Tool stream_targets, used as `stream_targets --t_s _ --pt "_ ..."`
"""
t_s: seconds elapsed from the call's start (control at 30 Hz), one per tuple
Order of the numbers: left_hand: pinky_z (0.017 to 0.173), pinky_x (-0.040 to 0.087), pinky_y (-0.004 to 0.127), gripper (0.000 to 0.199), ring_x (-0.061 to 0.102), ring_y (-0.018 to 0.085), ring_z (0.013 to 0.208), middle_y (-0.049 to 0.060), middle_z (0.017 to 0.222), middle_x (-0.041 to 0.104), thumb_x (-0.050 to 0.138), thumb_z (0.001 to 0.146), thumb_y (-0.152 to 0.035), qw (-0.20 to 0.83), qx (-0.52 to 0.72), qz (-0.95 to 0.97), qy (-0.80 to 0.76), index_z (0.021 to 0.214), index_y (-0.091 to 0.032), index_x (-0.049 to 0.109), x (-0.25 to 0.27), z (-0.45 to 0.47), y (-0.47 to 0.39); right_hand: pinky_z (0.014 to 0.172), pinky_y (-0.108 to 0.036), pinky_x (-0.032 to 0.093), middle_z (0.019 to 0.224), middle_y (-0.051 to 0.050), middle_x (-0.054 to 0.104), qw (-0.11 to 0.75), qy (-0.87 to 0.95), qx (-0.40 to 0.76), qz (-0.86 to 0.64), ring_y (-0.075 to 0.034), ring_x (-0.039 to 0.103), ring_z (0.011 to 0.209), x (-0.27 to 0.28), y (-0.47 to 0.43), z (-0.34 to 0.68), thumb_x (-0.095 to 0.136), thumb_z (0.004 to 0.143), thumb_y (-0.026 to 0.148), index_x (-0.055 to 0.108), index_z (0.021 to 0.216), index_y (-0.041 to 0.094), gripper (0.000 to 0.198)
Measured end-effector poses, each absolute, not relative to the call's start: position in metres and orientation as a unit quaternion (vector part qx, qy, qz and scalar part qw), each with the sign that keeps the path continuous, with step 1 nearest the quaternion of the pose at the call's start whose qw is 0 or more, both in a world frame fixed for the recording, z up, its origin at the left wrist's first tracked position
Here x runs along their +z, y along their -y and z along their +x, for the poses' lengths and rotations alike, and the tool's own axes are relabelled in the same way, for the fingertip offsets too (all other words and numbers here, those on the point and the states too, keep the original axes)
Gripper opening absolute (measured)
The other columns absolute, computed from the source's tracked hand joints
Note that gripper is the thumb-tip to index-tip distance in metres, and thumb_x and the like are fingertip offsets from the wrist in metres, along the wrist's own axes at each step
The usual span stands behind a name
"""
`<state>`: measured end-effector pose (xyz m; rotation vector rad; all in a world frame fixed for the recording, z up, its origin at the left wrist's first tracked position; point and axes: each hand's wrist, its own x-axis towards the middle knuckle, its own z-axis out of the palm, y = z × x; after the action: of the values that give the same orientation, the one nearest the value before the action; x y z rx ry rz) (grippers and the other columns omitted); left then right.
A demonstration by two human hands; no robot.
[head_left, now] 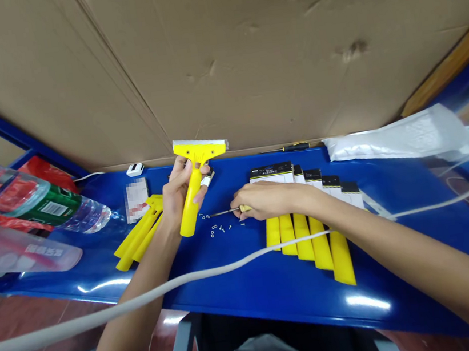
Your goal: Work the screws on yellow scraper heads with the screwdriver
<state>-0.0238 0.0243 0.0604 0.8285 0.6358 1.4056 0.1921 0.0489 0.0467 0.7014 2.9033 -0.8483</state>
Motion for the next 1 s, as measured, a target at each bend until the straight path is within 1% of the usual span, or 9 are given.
stream_targets --t_s 0.07,0.17,0.3,0.4,0.47,0.7,0.87,0.93,1.0 --pt "0.034 0.032 0.010 0.023 0.067 0.014 0.082 0.003 0.093 0.062 0.076 0.089 -0.018 0.640 0.620 0.360 -0.278 0.104 -0.025 0.061 0.060 -0.024 -0.025 0.071 -0.030 0.042 0.094 -0.007 0.078 0.012 -0.939 -0.259 0.227 -0.020 0.067 0.081 0.051 -0.049 0.194 0.061 0.085 0.005 0.073 0.093 0.019 0.019" --pt "0.036 0.035 0.011 0.025 0.066 0.012 0.075 0.001 0.092 0.064 0.076 0.091 -0.021 0.652 0.606 0.359 -0.281 0.108 -0.025 0.059 0.057 -0.027 -0.028 0.073 -0.030 0.042 0.093 -0.005 0.077 -0.036 -0.944 -0.242 0.221 -0.020 0.066 0.082 0.067 -0.048 0.201 0.061 0.093 0.011 0.072 0.095 0.020 0.014" --pt "0.036 0.038 0.010 0.032 0.067 0.011 0.073 0.000 0.092 0.065 0.080 0.088 -0.022 0.665 0.596 0.357 -0.275 0.112 -0.025 0.058 0.051 -0.027 -0.029 0.078 -0.031 0.044 0.101 -0.007 0.076 -0.203 -0.928 -0.200 0.239 -0.020 0.067 0.088 0.096 -0.047 0.214 0.059 0.103 0.022 0.071 0.098 0.019 0.013" --pt "0.034 0.037 0.009 0.031 0.070 0.012 0.084 0.002 0.101 0.067 0.079 0.088 -0.022 0.664 0.607 0.347 -0.266 0.112 -0.024 0.059 0.048 -0.021 -0.027 0.081 -0.032 0.045 0.104 -0.007 0.077 -0.335 -0.887 -0.164 0.273 -0.021 0.069 0.091 0.111 -0.047 0.221 0.062 0.102 0.023 0.073 0.100 0.019 0.011" --pt "0.034 0.038 0.009 0.029 0.070 0.013 0.084 0.003 0.100 0.066 0.078 0.089 -0.021 0.670 0.599 0.346 -0.267 0.112 -0.023 0.061 0.048 -0.016 -0.024 0.080 -0.032 0.046 0.101 -0.005 0.078 -0.385 -0.864 -0.155 0.286 -0.020 0.069 0.089 0.116 -0.047 0.224 0.065 0.101 0.021 0.073 0.098 0.019 0.008" --pt "0.035 0.041 0.013 0.030 0.069 0.015 0.079 0.003 0.096 0.065 0.078 0.090 -0.024 0.683 0.558 0.370 -0.291 0.115 -0.023 0.061 0.051 -0.008 -0.014 0.085 -0.033 0.047 0.104 -0.006 0.074 -0.363 -0.868 -0.164 0.296 -0.020 0.067 0.094 0.108 -0.051 0.222 0.063 0.101 0.019 0.071 0.097 0.020 0.009" --pt "0.034 0.041 0.014 0.029 0.051 0.006 0.047 0.000 0.093 0.067 0.076 0.094 -0.027 0.693 0.529 0.380 -0.308 0.118 -0.024 0.060 0.052 -0.008 -0.011 0.086 -0.034 0.047 0.104 -0.006 0.069 -0.348 -0.874 -0.175 0.291 -0.020 0.066 0.095 0.098 -0.055 0.218 0.068 0.099 0.019 0.073 0.097 0.019 0.006" --pt "0.035 0.040 0.014 0.027 0.048 0.004 0.044 0.000 0.092 0.068 0.074 0.095 -0.027 0.694 0.526 0.381 -0.310 0.118 -0.024 0.059 0.051 -0.008 -0.011 0.086 -0.033 0.047 0.103 -0.006 0.070 -0.351 -0.871 -0.180 0.294 -0.020 0.066 0.094 0.097 -0.055 0.217 0.070 0.097 0.018 0.075 0.095 0.018 0.005" --pt "0.035 0.040 0.014 0.027 0.053 0.006 0.048 0.001 0.093 0.069 0.074 0.095 -0.026 0.693 0.527 0.379 -0.312 0.119 -0.024 0.059 0.050 -0.008 -0.011 0.085 -0.033 0.047 0.101 -0.006 0.071 -0.351 -0.864 -0.184 0.309 -0.020 0.066 0.093 0.097 -0.055 0.217 0.073 0.095 0.016 0.076 0.093 0.018 0.004"
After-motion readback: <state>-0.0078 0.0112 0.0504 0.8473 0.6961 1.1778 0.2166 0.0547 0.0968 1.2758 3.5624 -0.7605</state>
